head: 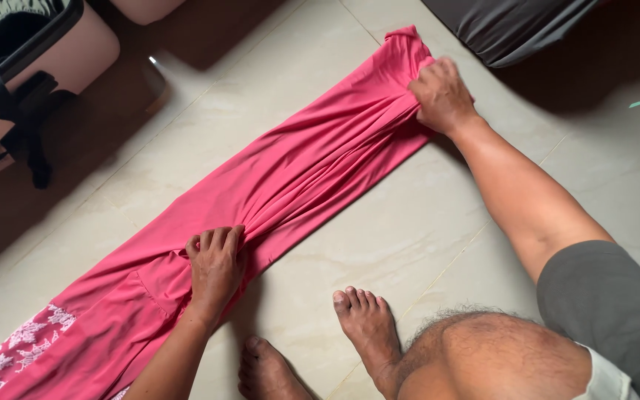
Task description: The person picks up a pink dress from a pile of clothes, spreads it out on the floor, and folds it into a compact rectangle. They then place the folded dress into an open suitcase alongside other garments.
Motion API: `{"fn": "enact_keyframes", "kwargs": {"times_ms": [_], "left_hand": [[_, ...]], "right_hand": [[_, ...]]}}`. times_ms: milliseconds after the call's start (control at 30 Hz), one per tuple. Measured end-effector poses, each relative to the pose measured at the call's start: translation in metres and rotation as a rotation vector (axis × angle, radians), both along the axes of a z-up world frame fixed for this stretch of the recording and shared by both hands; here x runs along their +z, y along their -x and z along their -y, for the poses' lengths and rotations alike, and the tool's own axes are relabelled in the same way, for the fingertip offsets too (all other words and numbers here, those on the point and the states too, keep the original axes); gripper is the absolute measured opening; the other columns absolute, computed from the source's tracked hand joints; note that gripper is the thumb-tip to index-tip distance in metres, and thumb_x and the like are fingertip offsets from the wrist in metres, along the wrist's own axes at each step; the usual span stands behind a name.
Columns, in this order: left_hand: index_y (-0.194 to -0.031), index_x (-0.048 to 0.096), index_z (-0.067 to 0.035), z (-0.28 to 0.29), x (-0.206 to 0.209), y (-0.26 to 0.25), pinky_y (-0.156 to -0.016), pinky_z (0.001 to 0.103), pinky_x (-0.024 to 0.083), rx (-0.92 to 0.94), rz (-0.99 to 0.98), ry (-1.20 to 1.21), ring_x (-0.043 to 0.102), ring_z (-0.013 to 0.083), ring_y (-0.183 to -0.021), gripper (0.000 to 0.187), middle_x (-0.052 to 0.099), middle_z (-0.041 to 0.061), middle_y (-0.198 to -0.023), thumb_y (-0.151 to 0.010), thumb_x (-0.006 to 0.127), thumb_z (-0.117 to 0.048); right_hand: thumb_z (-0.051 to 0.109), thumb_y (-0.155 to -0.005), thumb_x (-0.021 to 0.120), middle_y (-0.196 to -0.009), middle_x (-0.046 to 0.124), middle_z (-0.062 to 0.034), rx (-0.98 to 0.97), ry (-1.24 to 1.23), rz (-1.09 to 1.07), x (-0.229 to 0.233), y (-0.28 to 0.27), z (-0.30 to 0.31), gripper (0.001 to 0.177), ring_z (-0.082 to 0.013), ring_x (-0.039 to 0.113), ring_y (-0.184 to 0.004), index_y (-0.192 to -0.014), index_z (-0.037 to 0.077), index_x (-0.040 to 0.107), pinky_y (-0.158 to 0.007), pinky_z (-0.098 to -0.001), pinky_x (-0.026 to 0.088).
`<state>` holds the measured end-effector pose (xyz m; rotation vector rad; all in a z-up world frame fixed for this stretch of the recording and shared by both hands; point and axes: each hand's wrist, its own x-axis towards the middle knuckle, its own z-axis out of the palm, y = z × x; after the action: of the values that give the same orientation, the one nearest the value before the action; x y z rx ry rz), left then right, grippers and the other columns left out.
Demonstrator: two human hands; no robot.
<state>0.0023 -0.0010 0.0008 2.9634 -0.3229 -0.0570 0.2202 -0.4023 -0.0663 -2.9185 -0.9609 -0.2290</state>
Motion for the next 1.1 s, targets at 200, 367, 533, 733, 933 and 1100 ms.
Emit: {"fn": "enact_keyframes", "kwargs": {"times_ms": [200,367,533,733,933,1100], "left_hand": [[-0.104,0.053,-0.011,0.003,0.005,0.000,-0.089,0.041,0.028,0.020,-0.039,-0.023,0.046,0.0213,-0.093,0.038,0.053,0.005,-0.094,-0.066,0.060,-0.012],[-0.104,0.053,-0.010,0.001,0.006,-0.003,-0.088,0.042,0.028,0.023,-0.026,-0.001,0.046,0.0216,-0.092,0.040,0.053,0.005,-0.095,-0.065,0.061,-0.012],[-0.102,0.053,-0.010,0.001,0.006,-0.006,-0.089,0.042,0.028,0.032,-0.034,-0.010,0.045,0.0227,-0.093,0.041,0.053,0.005,-0.094,-0.063,0.062,-0.013],[-0.102,0.053,-0.009,0.000,0.003,-0.009,-0.089,0.042,0.027,0.049,-0.013,0.034,0.045,0.0220,-0.093,0.037,0.053,0.006,-0.093,-0.065,0.061,-0.013],[-0.102,0.053,-0.010,-0.005,0.003,-0.011,-0.089,0.043,0.027,0.052,-0.045,0.037,0.045,0.0216,-0.094,0.037,0.053,0.005,-0.093,-0.066,0.061,-0.014],[-0.103,0.052,-0.009,-0.004,-0.001,-0.014,-0.090,0.043,0.026,0.051,-0.059,0.035,0.045,0.0219,-0.094,0.040,0.053,0.006,-0.094,-0.064,0.061,-0.015]], "right_hand": [[0.001,-0.066,0.059,-0.092,0.053,-0.0075,-0.050,0.114,0.101,-0.013,-0.001,0.011,0.019,-0.0230,0.048,-0.099,-0.083,0.009,0.062,-0.101,-0.0385,0.030],[0.004,-0.045,0.067,-0.120,0.039,-0.0153,-0.401,0.093,-0.491,0.058,-0.016,-0.020,0.069,-0.0362,0.026,-0.114,-0.112,0.009,0.051,-0.095,-0.0574,0.011],[0.009,-0.059,0.063,-0.131,0.032,-0.0114,-0.212,0.038,-0.617,0.032,-0.072,-0.021,0.069,-0.0298,0.024,-0.124,-0.123,0.012,0.040,-0.099,-0.0413,0.020],[0.004,-0.064,0.057,-0.117,0.053,-0.0094,0.025,0.155,-0.242,-0.006,-0.103,-0.054,0.052,-0.0292,0.039,-0.119,-0.115,0.013,0.054,-0.101,-0.0501,0.018],[0.028,-0.068,0.059,-0.104,0.060,-0.0070,-0.153,0.555,-0.224,0.001,-0.117,-0.030,0.032,-0.0268,0.043,-0.112,-0.097,0.016,0.065,-0.095,-0.0518,0.019],[0.026,-0.070,0.057,-0.109,0.056,-0.0119,-0.353,0.533,-0.251,-0.033,-0.150,0.013,0.027,-0.0284,0.045,-0.108,-0.091,0.013,0.068,-0.085,-0.0460,0.032]]}}
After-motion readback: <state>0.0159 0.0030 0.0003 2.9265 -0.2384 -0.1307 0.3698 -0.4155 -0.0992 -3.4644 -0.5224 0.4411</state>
